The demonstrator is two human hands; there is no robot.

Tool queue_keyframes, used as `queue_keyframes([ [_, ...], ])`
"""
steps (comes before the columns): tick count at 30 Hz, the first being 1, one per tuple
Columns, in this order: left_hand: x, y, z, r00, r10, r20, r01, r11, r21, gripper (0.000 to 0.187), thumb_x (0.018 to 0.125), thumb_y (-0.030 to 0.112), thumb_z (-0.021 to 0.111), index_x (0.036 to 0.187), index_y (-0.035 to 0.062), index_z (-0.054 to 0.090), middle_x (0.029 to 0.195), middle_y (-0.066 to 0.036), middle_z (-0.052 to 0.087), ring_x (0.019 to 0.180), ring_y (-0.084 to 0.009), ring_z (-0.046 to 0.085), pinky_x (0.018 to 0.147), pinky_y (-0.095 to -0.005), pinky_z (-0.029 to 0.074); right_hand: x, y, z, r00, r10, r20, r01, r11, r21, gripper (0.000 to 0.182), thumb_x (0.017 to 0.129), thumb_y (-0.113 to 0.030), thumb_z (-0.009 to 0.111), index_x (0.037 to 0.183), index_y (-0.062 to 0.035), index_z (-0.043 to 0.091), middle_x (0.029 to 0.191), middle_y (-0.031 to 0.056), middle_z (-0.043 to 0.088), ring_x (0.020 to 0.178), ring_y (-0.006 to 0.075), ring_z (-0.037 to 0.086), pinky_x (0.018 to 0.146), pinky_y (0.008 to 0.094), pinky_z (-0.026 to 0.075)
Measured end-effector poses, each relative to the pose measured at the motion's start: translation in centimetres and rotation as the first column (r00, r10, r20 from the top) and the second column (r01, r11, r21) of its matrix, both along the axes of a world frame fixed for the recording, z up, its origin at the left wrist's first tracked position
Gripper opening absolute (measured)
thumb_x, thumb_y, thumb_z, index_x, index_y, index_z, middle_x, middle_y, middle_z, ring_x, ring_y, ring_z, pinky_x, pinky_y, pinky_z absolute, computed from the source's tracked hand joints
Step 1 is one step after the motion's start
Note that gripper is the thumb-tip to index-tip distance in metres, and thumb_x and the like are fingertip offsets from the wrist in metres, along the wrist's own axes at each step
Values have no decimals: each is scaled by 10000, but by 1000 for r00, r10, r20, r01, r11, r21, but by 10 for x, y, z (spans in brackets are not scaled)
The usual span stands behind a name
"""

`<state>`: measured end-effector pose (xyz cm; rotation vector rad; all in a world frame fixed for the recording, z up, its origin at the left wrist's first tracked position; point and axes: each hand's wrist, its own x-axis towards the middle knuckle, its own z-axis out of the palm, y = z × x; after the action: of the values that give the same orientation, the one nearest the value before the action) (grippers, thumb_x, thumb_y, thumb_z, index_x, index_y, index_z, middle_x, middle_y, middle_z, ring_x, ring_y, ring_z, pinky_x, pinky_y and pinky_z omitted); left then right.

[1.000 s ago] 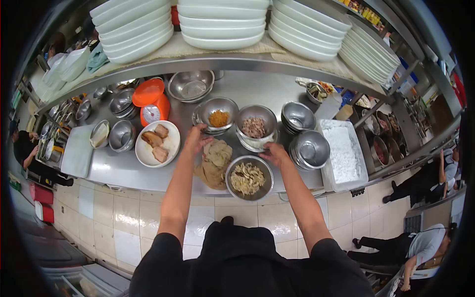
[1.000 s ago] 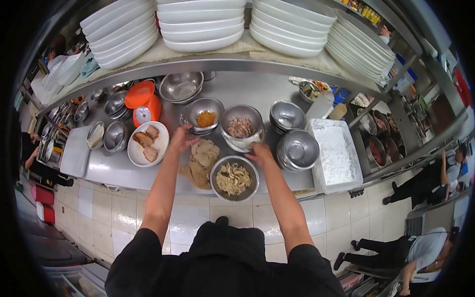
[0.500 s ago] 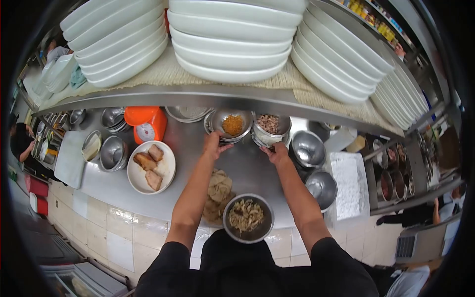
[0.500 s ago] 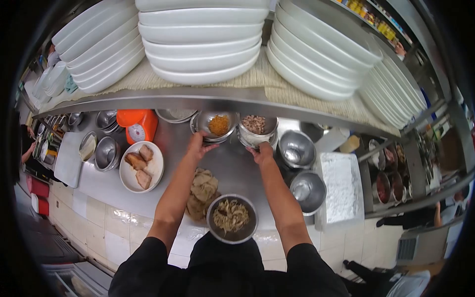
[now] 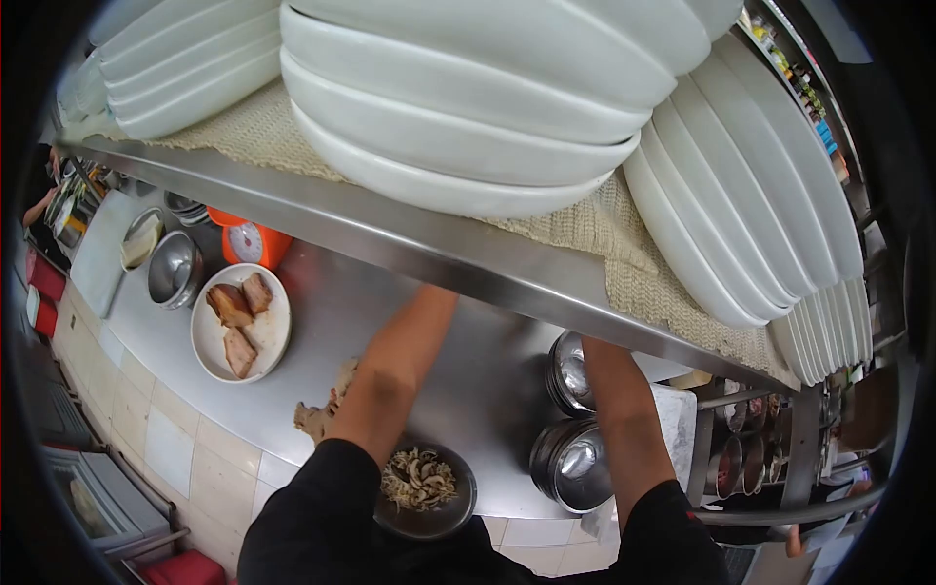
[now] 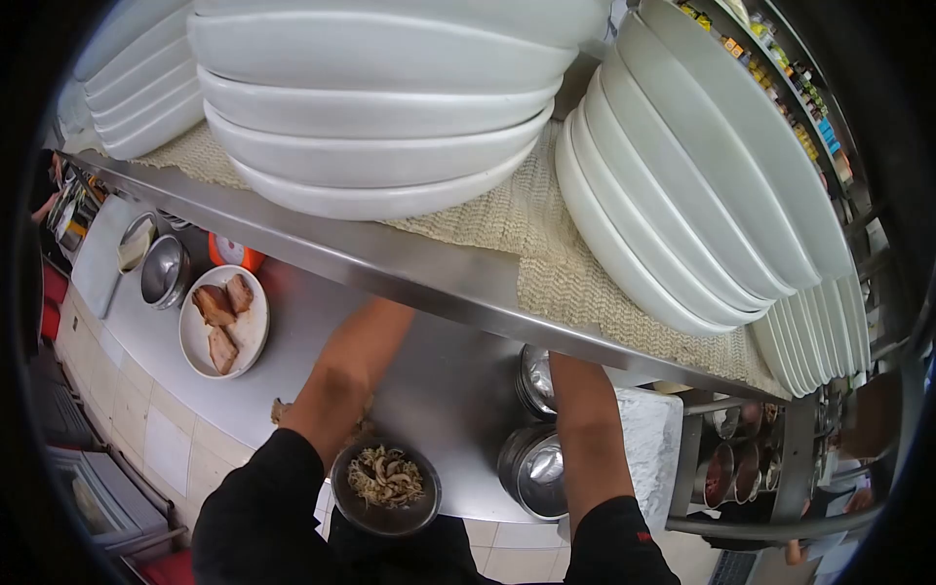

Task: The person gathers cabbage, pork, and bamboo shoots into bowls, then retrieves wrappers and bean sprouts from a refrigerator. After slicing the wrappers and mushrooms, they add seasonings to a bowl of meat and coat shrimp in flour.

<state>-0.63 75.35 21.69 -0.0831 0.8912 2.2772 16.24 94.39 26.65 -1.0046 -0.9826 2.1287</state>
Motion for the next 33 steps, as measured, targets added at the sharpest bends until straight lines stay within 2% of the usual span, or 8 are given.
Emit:
queue_keyframes([
  [9,26,-18,45,963,-119,-243,85,986,-145,402,817,257,615,1140,42,511,1020,-127,592,692,-212,611,613,-379,540,25,4,19,1000,-31,-1,31,999,39,387,870,-134,456,1228,4,408,1233,188,404,937,354,537,752,385,529],
  [12,96,-77,117,430,-739,-518,231,645,-729,270,868,204,571,1074,30,585,950,-88,627,654,-183,587,547,-300,501,27,-3,28,998,-55,-5,55,998,41,387,868,-137,462,1226,3,411,1228,185,408,934,348,538,755,386,525],
  [15,163,-172,211,88,-729,-679,172,682,-711,129,800,159,653,855,44,664,793,-54,645,618,-140,580,565,-289,493,30,-14,41,996,-84,-11,84,995,44,388,866,-140,467,1223,2,415,1223,182,412,931,343,538,758,386,521],
  [17,184,-231,262,82,-298,-951,-232,922,-309,167,746,212,707,797,59,664,787,-97,649,682,-194,625,589,-316,500,39,-26,48,995,-95,-14,95,994,44,388,865,-142,471,1222,1,417,1219,181,415,929,339,538,760,387,518],
  [18,172,-257,300,-309,-182,-933,-552,833,21,157,698,127,726,812,44,656,825,-95,655,694,-230,633,600,-308,502,46,-34,51,994,-109,-17,109,993,40,388,865,-143,473,1221,1,418,1218,180,416,928,337,538,761,387,516],
  [23,69,-333,434,-659,-394,-640,-725,107,680,427,715,227,687,1070,25,560,1054,-145,568,996,-331,495,889,-415,371,86,-77,59,993,-62,104,53,995,86,351,835,-153,541,1160,-27,497,1142,126,508,868,261,564,731,379,474],
  [29,-21,-341,487,-369,-698,-613,-927,319,196,471,792,503,595,796,35,642,730,-155,610,731,-339,586,683,-404,451,168,-197,96,998,61,22,-63,991,114,256,821,-147,579,1064,-77,544,972,39,578,828,181,569,713,319,452],
  [33,-29,-333,493,-423,-680,-599,-906,338,256,513,796,544,571,700,44,628,641,-164,601,666,-337,604,598,-420,452,211,-238,85,1000,21,-5,-20,995,98,225,827,-157,583,1037,-80,562,975,29,587,793,153,574,718,308,450],
])
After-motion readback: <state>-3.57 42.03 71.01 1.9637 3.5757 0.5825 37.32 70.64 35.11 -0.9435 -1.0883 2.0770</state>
